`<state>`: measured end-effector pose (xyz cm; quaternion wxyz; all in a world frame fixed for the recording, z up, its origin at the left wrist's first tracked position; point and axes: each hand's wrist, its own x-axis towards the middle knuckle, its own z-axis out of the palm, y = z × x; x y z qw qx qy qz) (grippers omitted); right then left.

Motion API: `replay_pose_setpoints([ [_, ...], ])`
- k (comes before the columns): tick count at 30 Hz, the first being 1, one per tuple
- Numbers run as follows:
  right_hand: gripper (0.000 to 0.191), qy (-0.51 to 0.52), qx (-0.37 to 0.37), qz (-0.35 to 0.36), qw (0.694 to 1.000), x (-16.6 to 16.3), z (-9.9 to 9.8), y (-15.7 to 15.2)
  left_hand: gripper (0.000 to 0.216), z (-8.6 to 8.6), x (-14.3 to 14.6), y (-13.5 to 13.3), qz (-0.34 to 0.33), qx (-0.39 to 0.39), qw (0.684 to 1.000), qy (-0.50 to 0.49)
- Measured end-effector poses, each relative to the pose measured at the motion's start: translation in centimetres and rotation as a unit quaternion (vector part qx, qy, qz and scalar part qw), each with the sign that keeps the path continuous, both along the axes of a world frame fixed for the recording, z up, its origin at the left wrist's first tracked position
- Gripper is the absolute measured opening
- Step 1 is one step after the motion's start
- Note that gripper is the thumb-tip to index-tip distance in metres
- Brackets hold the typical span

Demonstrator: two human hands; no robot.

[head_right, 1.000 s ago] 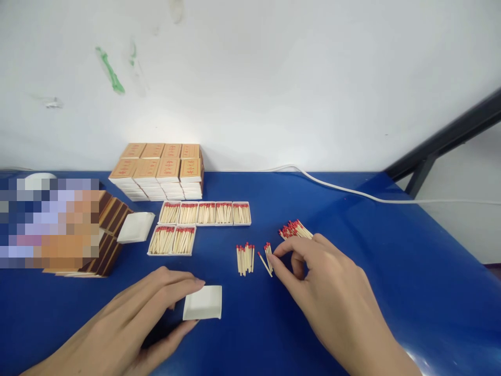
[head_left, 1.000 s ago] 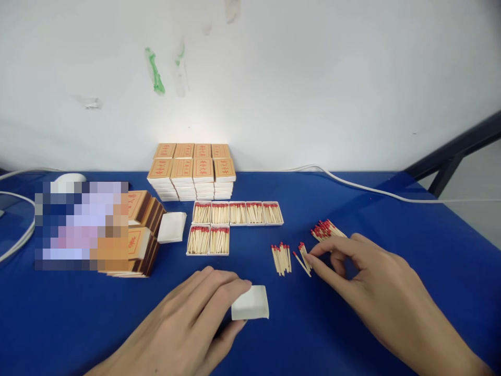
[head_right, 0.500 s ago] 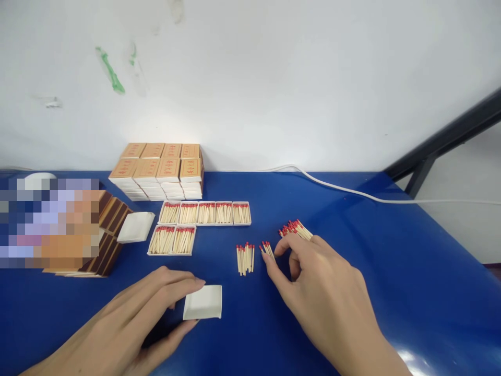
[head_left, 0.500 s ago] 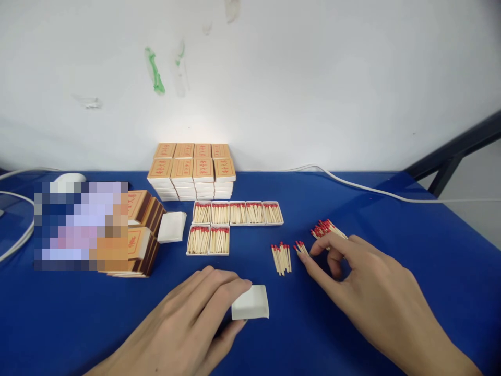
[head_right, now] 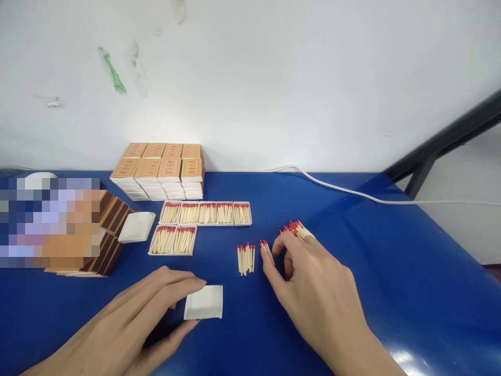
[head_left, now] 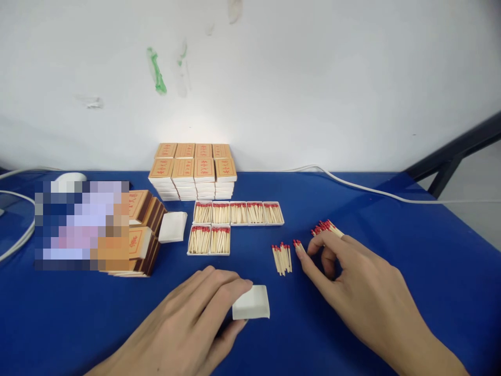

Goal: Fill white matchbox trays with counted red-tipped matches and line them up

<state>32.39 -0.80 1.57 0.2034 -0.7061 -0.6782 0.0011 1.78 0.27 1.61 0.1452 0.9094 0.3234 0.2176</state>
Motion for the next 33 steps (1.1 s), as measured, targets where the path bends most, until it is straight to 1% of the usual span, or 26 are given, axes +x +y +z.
replay_pose_setpoints([
  [4, 0.046, -0.004, 0.002, 0.012, 1.000, -0.11, -0.21, -0.03, 0.032, 0.23, 0.11, -0.02, 0.001, 0.011, 1.000, 0.003],
  [8, 0.041, -0.007, 0.010, 0.027, 1.000, -0.13, -0.26, -0.10, 0.033, 0.35, -0.12, -0.01, -0.004, 0.002, 1.000, 0.011],
  [18, 0.036, -0.015, 0.020, 0.041, 0.999, -0.50, -0.14, -0.13, 0.035, -0.23, -0.19, -0.01, -0.001, -0.003, 1.000, 0.012],
  [24, 0.039, -0.001, 0.010, 0.040, 0.999, -0.45, -0.19, -0.18, 0.030, 0.13, 0.12, 0.13, 0.003, 0.029, 1.000, 0.013],
  [28, 0.039, 0.012, -0.003, 0.041, 0.999, -0.30, -0.15, -0.19, 0.029, 0.47, 0.25, 0.09, 0.004, 0.036, 0.999, 0.016],
  [33, 0.040, 0.021, -0.020, 0.041, 0.999, -0.25, 0.14, -0.22, 0.031, 0.20, 0.02, 0.06, 0.002, 0.036, 0.999, 0.020],
])
